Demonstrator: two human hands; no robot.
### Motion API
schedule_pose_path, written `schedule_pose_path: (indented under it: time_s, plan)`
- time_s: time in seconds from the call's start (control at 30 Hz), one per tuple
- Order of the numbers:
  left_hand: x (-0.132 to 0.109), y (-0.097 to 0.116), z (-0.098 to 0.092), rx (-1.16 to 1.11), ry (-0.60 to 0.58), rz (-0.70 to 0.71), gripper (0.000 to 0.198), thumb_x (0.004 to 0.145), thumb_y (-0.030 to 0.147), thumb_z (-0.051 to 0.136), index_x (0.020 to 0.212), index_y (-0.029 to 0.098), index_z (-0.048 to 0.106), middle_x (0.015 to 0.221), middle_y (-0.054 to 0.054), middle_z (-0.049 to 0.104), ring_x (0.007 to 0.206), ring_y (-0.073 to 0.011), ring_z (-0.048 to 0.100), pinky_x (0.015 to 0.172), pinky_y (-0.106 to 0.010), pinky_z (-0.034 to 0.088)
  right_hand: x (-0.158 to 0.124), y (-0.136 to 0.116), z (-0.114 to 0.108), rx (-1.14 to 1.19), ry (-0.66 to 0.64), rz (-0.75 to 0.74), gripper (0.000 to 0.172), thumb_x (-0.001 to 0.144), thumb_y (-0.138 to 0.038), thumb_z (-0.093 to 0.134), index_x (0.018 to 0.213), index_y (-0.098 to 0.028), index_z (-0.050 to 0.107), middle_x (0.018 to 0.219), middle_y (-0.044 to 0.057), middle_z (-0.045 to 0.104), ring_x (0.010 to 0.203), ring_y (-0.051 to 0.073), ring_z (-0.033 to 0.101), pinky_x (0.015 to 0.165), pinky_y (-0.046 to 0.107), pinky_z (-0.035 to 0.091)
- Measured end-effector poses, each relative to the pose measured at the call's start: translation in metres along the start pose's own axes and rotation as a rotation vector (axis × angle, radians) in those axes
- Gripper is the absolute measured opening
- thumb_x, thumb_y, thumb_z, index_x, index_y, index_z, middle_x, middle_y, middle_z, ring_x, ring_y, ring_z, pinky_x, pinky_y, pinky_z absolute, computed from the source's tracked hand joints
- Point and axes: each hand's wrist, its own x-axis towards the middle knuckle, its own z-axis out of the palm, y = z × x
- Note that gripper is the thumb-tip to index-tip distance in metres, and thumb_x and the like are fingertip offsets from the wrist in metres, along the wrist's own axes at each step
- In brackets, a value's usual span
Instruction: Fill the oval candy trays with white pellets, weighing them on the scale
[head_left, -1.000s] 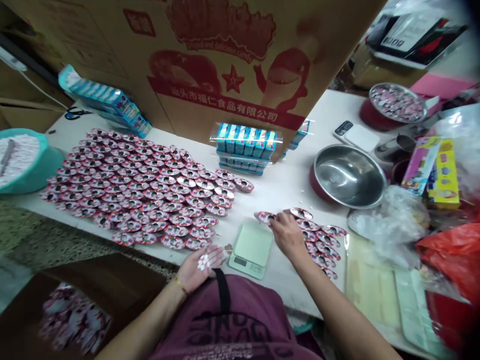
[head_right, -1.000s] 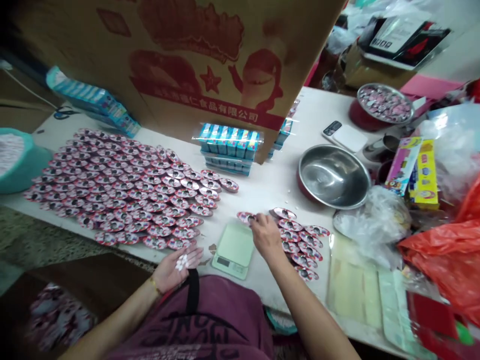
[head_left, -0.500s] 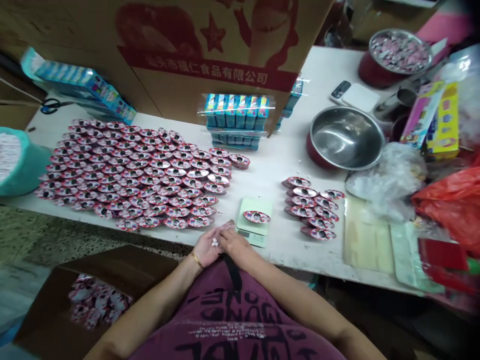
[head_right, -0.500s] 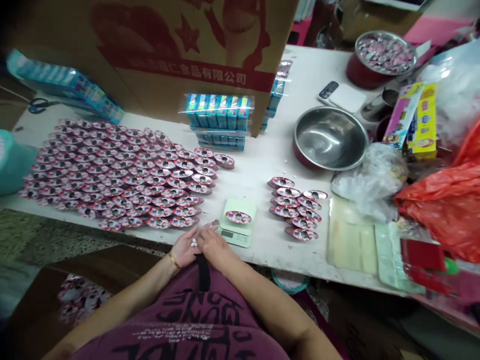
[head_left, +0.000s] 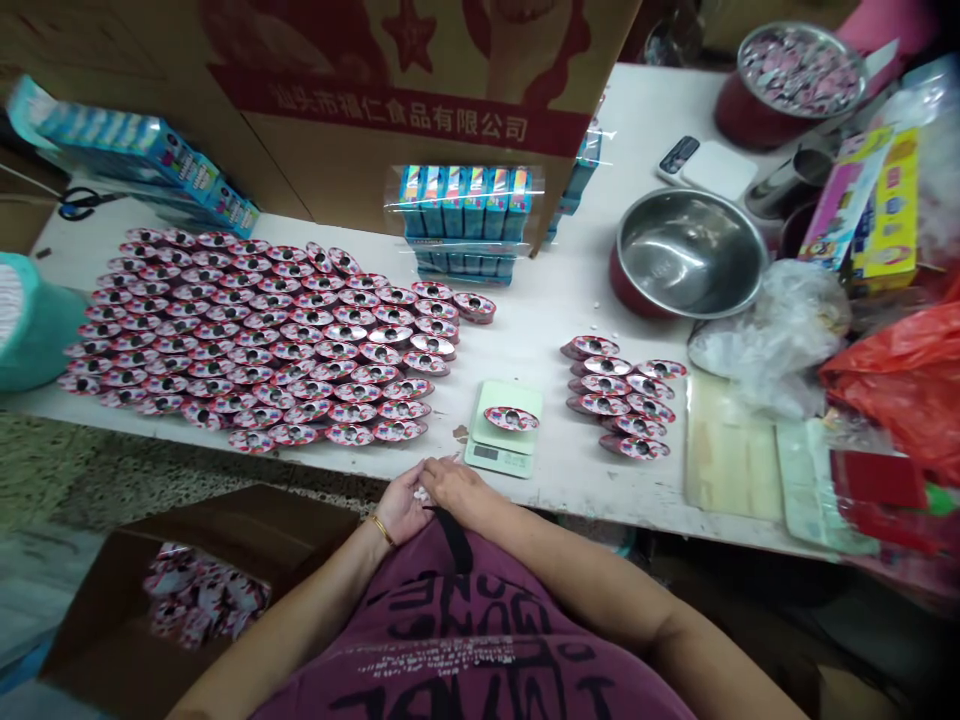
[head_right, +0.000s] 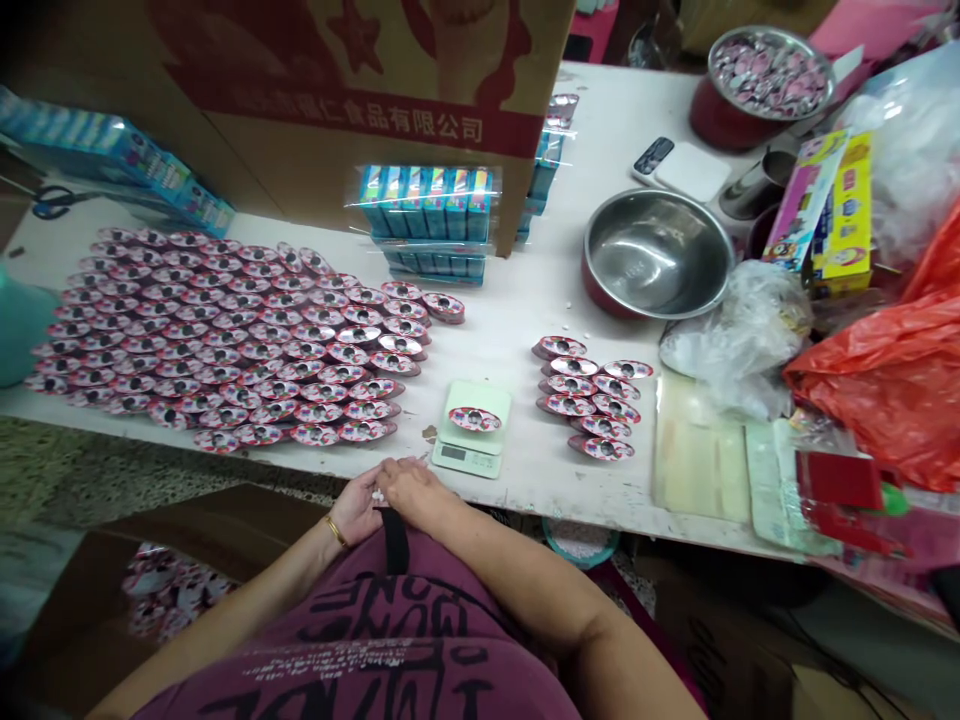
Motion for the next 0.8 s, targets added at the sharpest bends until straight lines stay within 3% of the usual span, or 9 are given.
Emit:
schedule_pose_path:
  time_s: [0.27, 0.53, 0.8]
  plan:
    - [0.008, -0.009, 0.013, 0.008, -0.029, -0.016, 0.016, 0.076, 0.019, 0.046, 0.066, 0.01, 0.054, 0.051, -0.001, 0.054, 0.045, -0.0084, 0.05, 0.05, -0.02, 0.038, -0.023, 0.012, -0.013, 0.179, 0.019, 0.05, 0.014, 0.081, -0.013, 0.037, 0.087, -0.014, 0.049, 0.088, 0.005, 0.051, 0.08, 0.012, 0.048, 0.068, 0.023, 0.04]
    - [0.02, -0.017, 0.016, 0.062, -0.064, -0.115, 0.016, 0.075, 0.024, 0.047, 0.071, 0.01, 0.055, 0.056, -0.004, 0.058, 0.052, -0.0117, 0.054, 0.056, -0.023, 0.04, -0.031, 0.018, -0.019, 0.193, -0.028, 0.041, 0.017, 0.079, -0.009, 0.037, 0.089, -0.014, 0.05, 0.091, 0.007, 0.052, 0.082, 0.013, 0.049, 0.07, 0.025, 0.04]
    - [0.017, -0.017, 0.016, 0.085, -0.017, -0.14, 0.017, 0.074, 0.024, 0.047, 0.072, 0.01, 0.056, 0.059, -0.004, 0.06, 0.054, -0.0123, 0.056, 0.059, -0.024, 0.041, -0.031, 0.02, -0.018, 0.239, -0.037, -0.007, 0.016, 0.078, -0.009, 0.038, 0.083, -0.014, 0.051, 0.088, 0.006, 0.054, 0.079, 0.013, 0.05, 0.068, 0.024, 0.041]
